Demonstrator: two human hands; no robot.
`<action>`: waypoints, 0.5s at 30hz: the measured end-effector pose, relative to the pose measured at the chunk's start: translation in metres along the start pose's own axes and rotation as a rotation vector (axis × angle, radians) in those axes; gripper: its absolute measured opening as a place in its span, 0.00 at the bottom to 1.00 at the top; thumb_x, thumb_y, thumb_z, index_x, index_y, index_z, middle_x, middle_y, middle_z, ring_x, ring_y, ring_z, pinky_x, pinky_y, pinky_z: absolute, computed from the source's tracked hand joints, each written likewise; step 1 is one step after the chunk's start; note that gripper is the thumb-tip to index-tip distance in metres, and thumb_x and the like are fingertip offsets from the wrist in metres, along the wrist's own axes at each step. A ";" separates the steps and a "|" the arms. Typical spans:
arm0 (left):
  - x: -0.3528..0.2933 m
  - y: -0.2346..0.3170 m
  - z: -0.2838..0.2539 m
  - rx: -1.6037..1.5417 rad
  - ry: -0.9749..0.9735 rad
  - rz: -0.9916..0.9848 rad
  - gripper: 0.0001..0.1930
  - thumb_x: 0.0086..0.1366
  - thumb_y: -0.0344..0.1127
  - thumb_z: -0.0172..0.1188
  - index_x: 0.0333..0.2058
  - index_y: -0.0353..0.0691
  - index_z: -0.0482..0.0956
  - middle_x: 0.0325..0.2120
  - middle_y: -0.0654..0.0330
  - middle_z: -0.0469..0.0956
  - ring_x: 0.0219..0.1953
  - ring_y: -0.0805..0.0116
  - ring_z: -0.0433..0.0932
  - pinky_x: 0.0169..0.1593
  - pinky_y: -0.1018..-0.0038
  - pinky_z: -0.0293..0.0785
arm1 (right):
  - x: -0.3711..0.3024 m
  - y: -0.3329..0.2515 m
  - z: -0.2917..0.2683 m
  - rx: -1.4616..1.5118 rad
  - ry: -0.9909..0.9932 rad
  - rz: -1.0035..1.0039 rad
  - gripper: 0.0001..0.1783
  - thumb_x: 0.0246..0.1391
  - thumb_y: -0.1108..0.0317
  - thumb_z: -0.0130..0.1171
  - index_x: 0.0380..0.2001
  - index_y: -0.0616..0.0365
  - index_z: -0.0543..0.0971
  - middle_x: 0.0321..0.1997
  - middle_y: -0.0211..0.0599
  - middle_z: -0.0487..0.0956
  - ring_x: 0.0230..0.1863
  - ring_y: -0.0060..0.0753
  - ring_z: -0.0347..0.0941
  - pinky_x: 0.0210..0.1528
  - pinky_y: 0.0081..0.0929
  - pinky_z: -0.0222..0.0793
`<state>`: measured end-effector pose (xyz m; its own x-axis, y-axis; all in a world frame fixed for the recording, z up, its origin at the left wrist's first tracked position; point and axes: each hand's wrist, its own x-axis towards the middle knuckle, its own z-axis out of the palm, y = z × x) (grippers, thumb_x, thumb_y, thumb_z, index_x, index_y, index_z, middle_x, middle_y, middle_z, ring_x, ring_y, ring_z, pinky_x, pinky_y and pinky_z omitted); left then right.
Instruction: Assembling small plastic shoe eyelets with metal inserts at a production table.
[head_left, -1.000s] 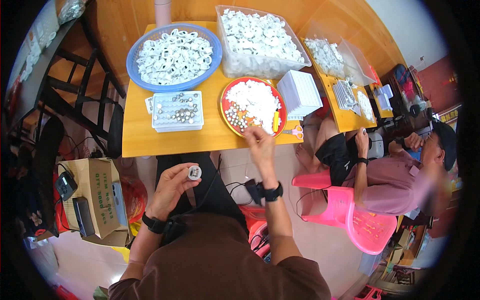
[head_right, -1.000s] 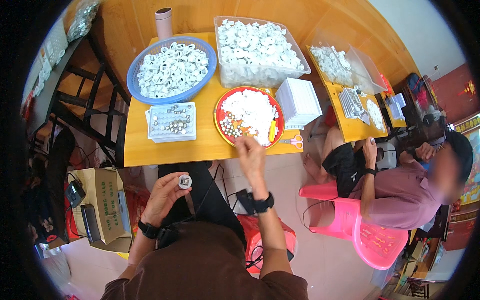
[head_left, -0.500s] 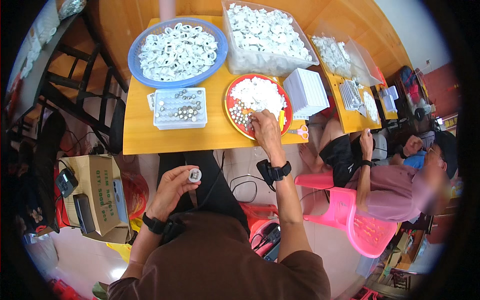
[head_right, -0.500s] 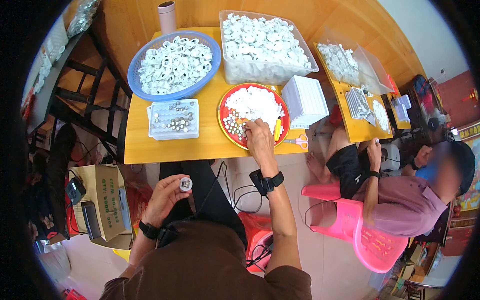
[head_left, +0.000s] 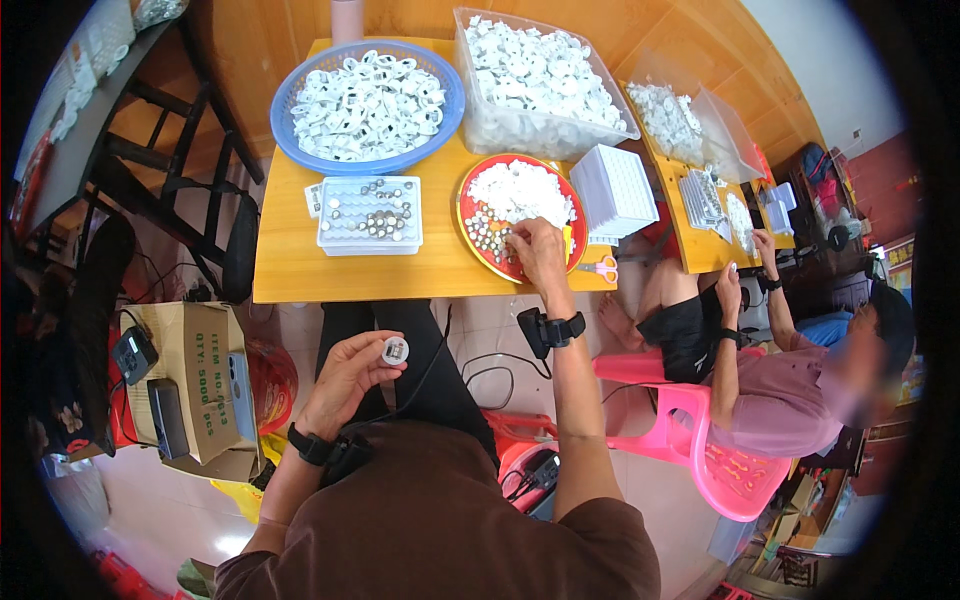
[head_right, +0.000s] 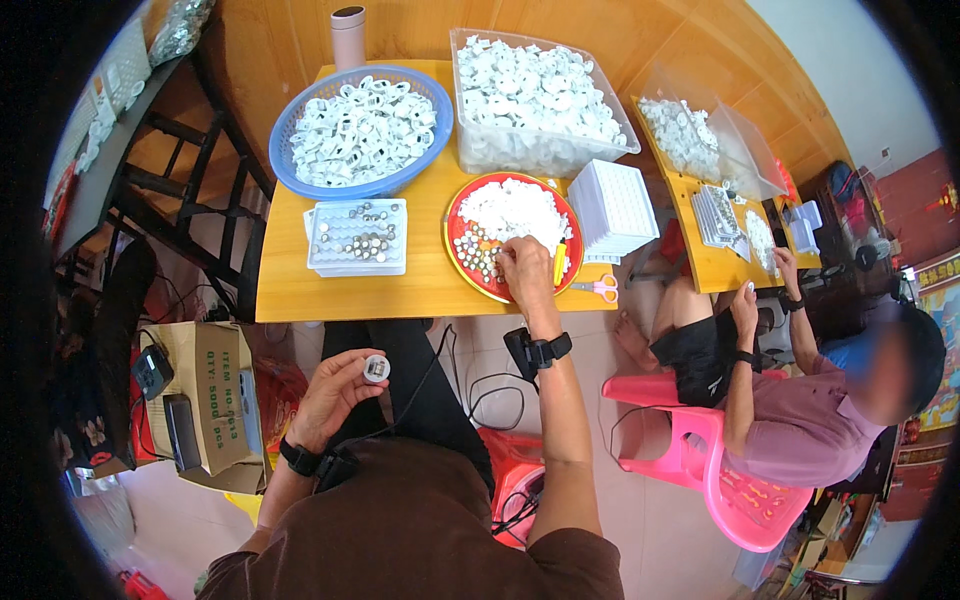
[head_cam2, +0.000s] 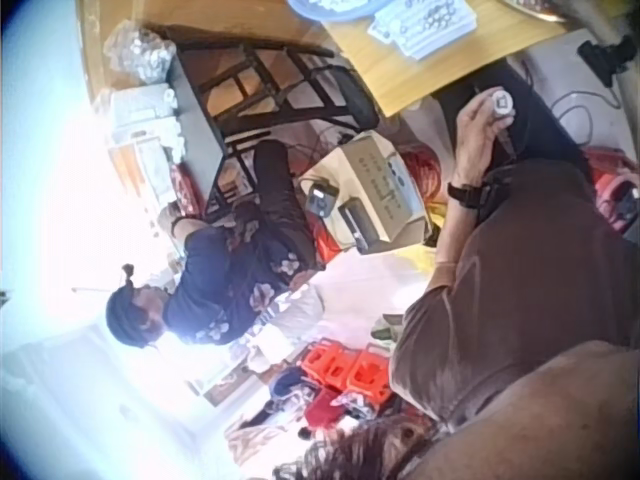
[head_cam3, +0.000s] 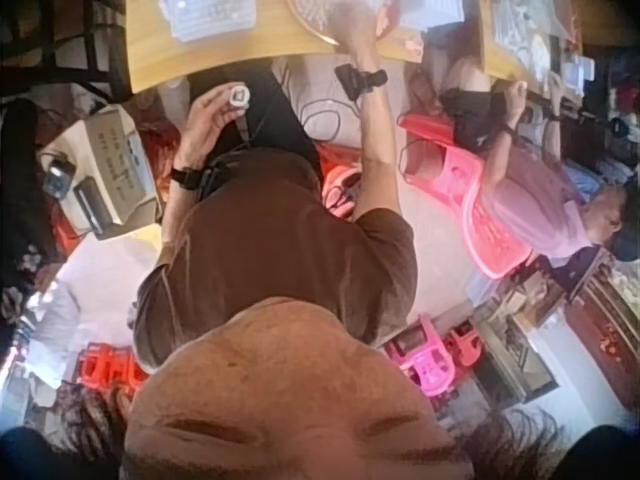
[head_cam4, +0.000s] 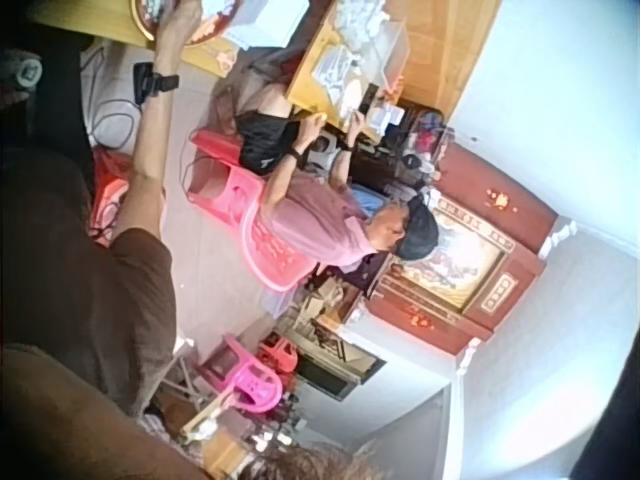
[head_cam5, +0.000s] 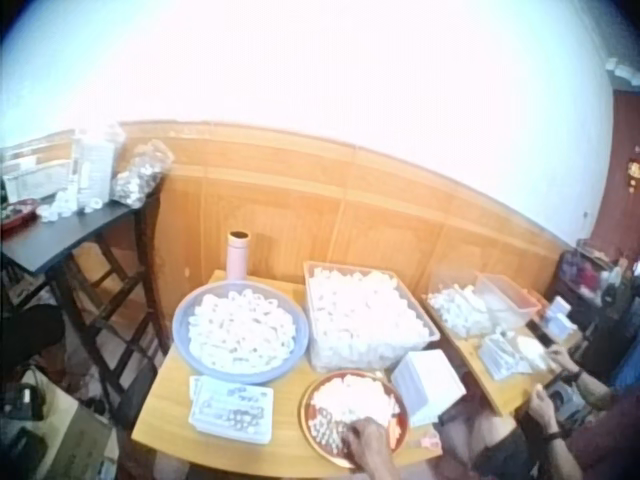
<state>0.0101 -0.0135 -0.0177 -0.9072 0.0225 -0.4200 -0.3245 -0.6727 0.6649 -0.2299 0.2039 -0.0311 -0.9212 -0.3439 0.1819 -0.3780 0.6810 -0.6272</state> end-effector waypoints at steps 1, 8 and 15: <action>-0.001 0.000 0.001 -0.002 -0.001 0.004 0.14 0.64 0.34 0.51 0.45 0.31 0.73 0.35 0.56 0.77 0.36 0.69 0.79 0.40 0.77 0.77 | 0.000 0.000 -0.001 -0.001 0.000 -0.004 0.07 0.43 0.74 0.59 0.28 0.66 0.78 0.26 0.49 0.76 0.28 0.49 0.74 0.33 0.36 0.69; -0.005 -0.001 0.002 0.008 -0.002 0.006 0.14 0.65 0.34 0.51 0.45 0.32 0.73 0.36 0.56 0.77 0.36 0.68 0.79 0.40 0.77 0.77 | -0.003 0.012 -0.003 -0.100 0.160 -0.118 0.08 0.46 0.75 0.53 0.29 0.66 0.79 0.29 0.53 0.78 0.30 0.50 0.75 0.35 0.36 0.70; -0.009 0.011 0.009 -0.021 0.006 0.033 0.15 0.65 0.35 0.50 0.46 0.31 0.72 0.37 0.56 0.76 0.37 0.68 0.78 0.39 0.78 0.77 | -0.033 -0.044 -0.015 0.894 -0.117 0.357 0.09 0.51 0.75 0.52 0.35 0.62 0.78 0.24 0.27 0.77 0.23 0.13 0.71 0.22 0.10 0.62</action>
<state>0.0123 -0.0145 -0.0016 -0.9155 -0.0044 -0.4024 -0.2890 -0.6886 0.6651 -0.1840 0.1954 0.0021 -0.9351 -0.3068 -0.1772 0.1761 0.0316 -0.9839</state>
